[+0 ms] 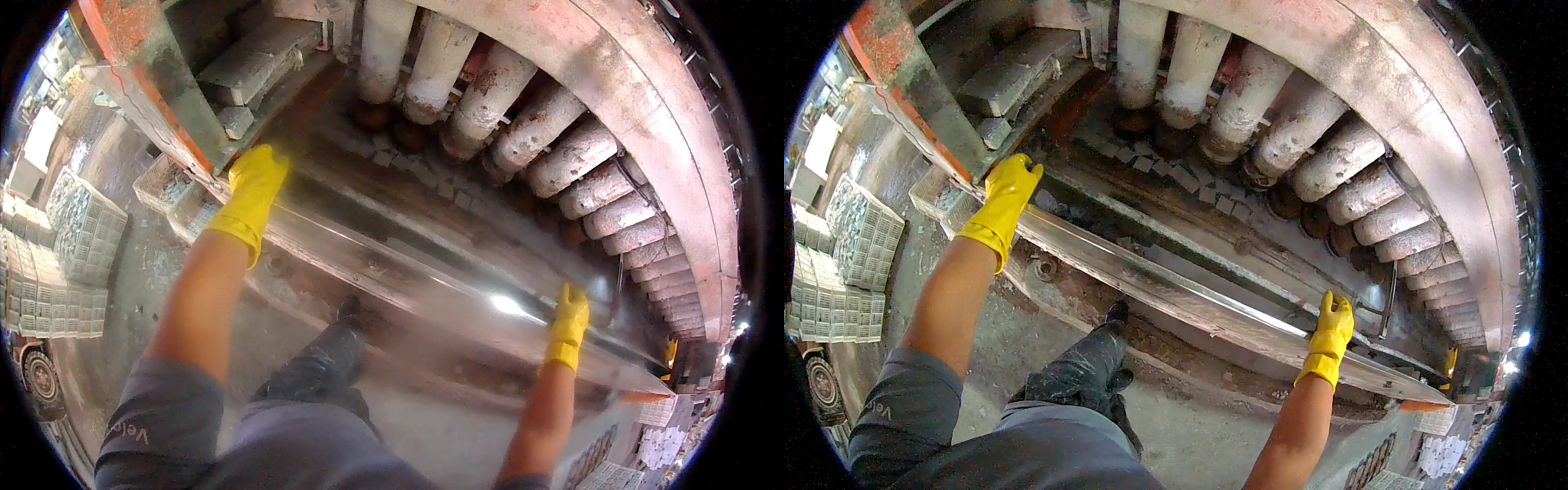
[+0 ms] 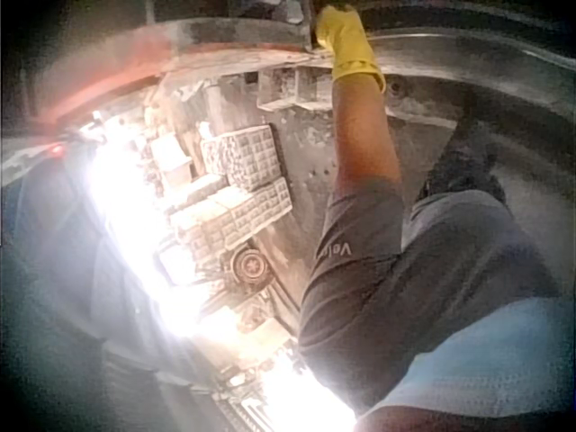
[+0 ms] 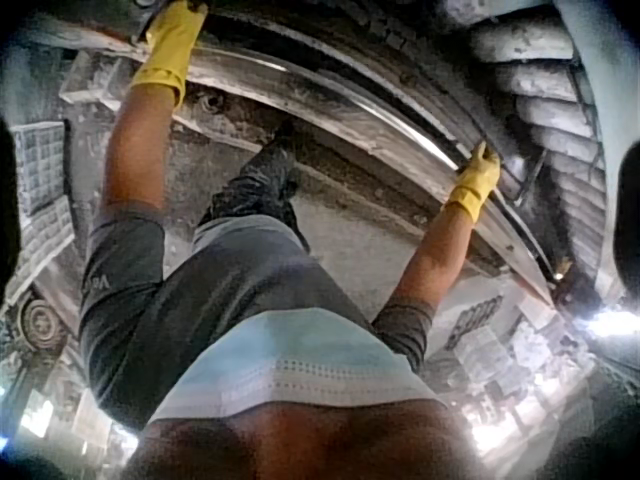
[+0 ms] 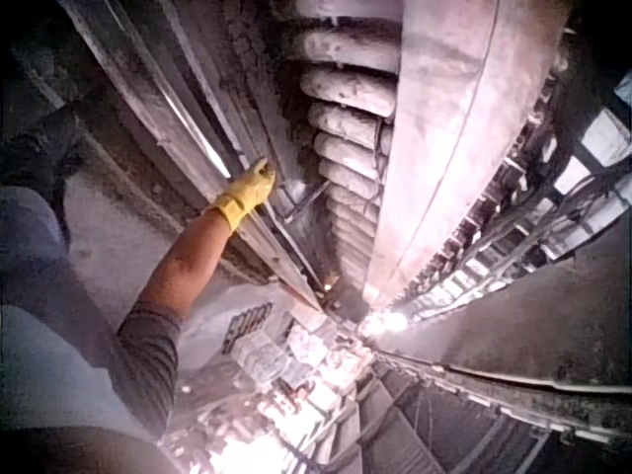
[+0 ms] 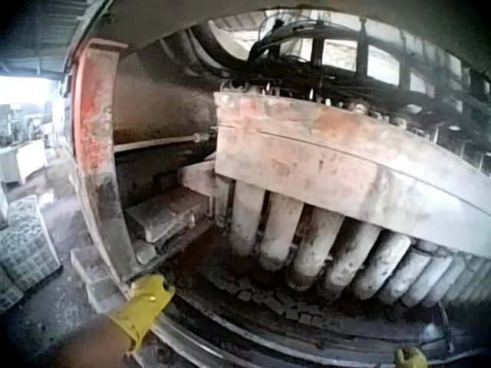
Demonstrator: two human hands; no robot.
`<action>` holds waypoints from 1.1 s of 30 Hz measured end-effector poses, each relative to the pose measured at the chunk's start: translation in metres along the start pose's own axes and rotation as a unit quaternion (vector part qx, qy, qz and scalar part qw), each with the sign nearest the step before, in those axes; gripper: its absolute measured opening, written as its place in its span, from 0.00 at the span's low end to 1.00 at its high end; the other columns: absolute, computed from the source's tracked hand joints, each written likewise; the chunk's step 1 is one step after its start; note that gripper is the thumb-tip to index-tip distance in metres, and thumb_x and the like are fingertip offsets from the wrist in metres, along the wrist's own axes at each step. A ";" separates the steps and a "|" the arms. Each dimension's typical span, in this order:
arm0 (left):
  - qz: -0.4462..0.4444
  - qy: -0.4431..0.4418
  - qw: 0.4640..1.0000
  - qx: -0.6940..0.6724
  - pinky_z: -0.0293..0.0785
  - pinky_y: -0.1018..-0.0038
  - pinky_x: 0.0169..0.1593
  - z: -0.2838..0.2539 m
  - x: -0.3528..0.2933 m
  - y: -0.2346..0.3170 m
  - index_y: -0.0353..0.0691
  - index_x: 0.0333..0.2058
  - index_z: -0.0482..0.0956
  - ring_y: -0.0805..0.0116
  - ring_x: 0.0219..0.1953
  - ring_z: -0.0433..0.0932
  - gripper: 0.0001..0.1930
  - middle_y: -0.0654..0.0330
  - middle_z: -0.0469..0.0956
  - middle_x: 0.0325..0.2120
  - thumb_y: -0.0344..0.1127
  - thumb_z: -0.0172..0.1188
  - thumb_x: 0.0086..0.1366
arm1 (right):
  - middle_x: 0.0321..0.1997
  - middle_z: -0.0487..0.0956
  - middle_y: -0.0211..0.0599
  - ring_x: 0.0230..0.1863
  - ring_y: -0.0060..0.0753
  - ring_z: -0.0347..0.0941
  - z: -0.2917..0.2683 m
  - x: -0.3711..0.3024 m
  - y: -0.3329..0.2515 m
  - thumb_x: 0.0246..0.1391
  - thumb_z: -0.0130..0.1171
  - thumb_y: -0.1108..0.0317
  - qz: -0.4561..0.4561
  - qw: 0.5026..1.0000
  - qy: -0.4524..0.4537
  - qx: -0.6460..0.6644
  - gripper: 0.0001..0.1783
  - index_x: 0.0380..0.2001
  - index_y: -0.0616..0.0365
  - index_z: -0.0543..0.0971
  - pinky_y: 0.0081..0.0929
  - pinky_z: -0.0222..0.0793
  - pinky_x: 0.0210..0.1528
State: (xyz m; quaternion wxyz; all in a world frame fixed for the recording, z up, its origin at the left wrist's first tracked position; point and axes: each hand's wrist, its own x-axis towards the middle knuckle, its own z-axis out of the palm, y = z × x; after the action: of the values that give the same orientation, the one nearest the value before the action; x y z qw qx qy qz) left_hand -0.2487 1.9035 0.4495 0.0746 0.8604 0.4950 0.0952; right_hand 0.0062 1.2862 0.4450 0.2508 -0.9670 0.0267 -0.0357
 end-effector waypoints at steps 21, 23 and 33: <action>-0.009 -0.028 0.999 0.023 0.75 0.53 0.54 -0.003 0.034 0.031 0.43 0.45 0.84 0.44 0.50 0.80 0.23 0.48 0.83 0.45 0.56 0.62 0.63 | 0.48 0.84 0.44 0.48 0.47 0.80 0.002 0.044 -0.032 0.64 0.57 0.47 0.003 0.999 -0.028 -0.030 0.25 0.51 0.57 0.82 0.42 0.77 0.47; 0.000 -0.028 0.999 0.030 0.75 0.53 0.54 -0.001 0.037 0.032 0.43 0.45 0.83 0.44 0.50 0.80 0.23 0.47 0.83 0.46 0.55 0.61 0.63 | 0.48 0.84 0.44 0.47 0.47 0.80 0.001 0.045 -0.033 0.64 0.58 0.47 0.008 0.999 -0.032 -0.026 0.25 0.50 0.58 0.82 0.41 0.76 0.48; 0.018 -0.023 0.999 0.013 0.75 0.53 0.54 0.003 0.043 0.030 0.44 0.45 0.84 0.44 0.51 0.80 0.22 0.48 0.83 0.46 0.55 0.61 0.64 | 0.48 0.85 0.45 0.48 0.51 0.81 0.002 0.047 -0.025 0.64 0.57 0.46 -0.059 0.992 0.020 -0.106 0.25 0.48 0.58 0.83 0.41 0.74 0.51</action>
State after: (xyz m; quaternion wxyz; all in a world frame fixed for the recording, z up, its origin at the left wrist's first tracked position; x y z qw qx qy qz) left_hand -0.2016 1.9251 0.4572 0.0735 0.8721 0.4787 0.0704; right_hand 0.0545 1.3057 0.4581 0.1437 -0.9871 -0.0215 -0.0671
